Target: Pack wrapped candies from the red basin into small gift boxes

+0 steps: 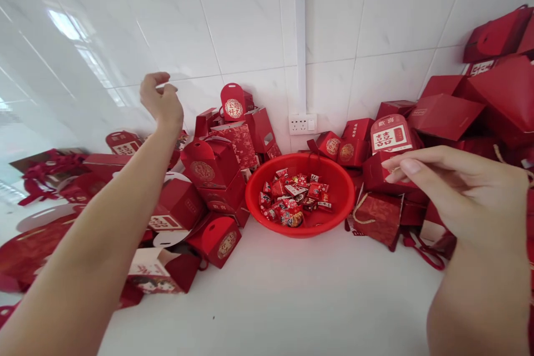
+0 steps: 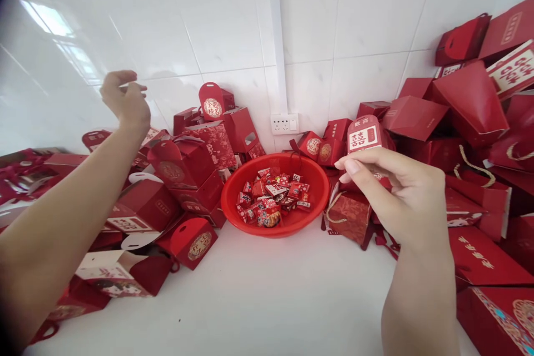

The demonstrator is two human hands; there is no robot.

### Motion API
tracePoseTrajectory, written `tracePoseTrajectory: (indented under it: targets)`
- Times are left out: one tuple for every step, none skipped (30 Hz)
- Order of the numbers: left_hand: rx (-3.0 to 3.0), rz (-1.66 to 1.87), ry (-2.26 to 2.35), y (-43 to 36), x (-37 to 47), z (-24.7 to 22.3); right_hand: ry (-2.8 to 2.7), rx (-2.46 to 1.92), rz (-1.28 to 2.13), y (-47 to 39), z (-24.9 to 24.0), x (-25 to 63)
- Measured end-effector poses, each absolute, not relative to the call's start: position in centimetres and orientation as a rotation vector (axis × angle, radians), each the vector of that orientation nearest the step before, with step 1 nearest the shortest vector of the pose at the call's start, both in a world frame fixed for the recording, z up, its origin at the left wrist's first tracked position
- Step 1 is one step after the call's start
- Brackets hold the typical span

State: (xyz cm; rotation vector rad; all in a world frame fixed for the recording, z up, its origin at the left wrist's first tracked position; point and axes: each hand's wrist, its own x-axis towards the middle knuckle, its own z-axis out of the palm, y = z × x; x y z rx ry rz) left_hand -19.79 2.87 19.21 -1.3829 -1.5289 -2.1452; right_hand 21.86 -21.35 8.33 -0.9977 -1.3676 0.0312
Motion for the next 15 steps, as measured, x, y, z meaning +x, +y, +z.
tracePoseTrajectory:
  targets:
    - [-1.454, -2.175, -1.449, 1.8, -18.2, 19.6, -1.368, -0.998, 0.020, -21.3, 8.3, 22.1]
    - [-1.499, -2.208, -1.358, 0.6, -16.7, 19.7, -1.370, -0.995, 0.010, -21.2, 8.3, 22.2]
    - [-1.561, -2.230, -1.272, -0.5, -15.2, 19.7, -1.377, -0.991, 0.007, -21.1, 8.2, 22.4]
    - [-1.638, -2.240, -1.192, -1.7, -13.8, 19.4, -1.382, -0.984, 0.011, -21.0, 8.2, 22.5]
    - [-1.723, -2.237, -1.096, -2.8, -12.5, 18.9, -1.383, -0.976, 0.020, -21.0, 8.2, 22.6]
    - [-1.817, -2.218, -1.002, -4.0, -11.4, 18.2, -1.375, -0.971, 0.024, -20.9, 8.2, 22.7]
    - [-1.913, -2.179, -0.932, -5.1, -10.3, 17.2, -1.362, -0.964, 0.021, -20.9, 8.2, 22.7]
    - [-2.041, -2.092, -0.873, -6.2, -9.2, 16.0, -1.347, -0.952, 0.010, -20.9, 8.3, 22.7]
    - [-2.178, -1.968, -0.802, -7.1, -8.2, 14.6, -1.326, -0.941, -0.006, -20.8, 8.3, 22.8]
    - [-2.304, -1.814, -0.713, -8.0, -7.1, 13.0, -1.293, -0.930, -0.024, -20.8, 8.3, 22.8]
    - [-2.465, -1.649, -0.648, -8.8, -6.0, 11.4, -1.260, -0.921, -0.033, -20.8, 8.4, 22.9]
    - [-2.627, -1.533, -0.580, -9.5, -4.8, 9.8, -1.227, -0.911, -0.040, -20.7, 8.4, 23.1]
    - [-2.779, -1.467, -0.523, -10.2, -3.4, 8.2, -1.194, -0.895, -0.046, -20.6, 8.4, 23.3]
    - [-2.911, -1.440, -0.457, -11.0, -2.0, 6.7, -1.166, -0.875, -0.056, -20.5, 8.3, 23.6]
    - [-3.025, -1.428, -0.389, -12.0, -0.4, 5.3, -1.141, -0.848, -0.071, -20.4, 8.3, 23.9]
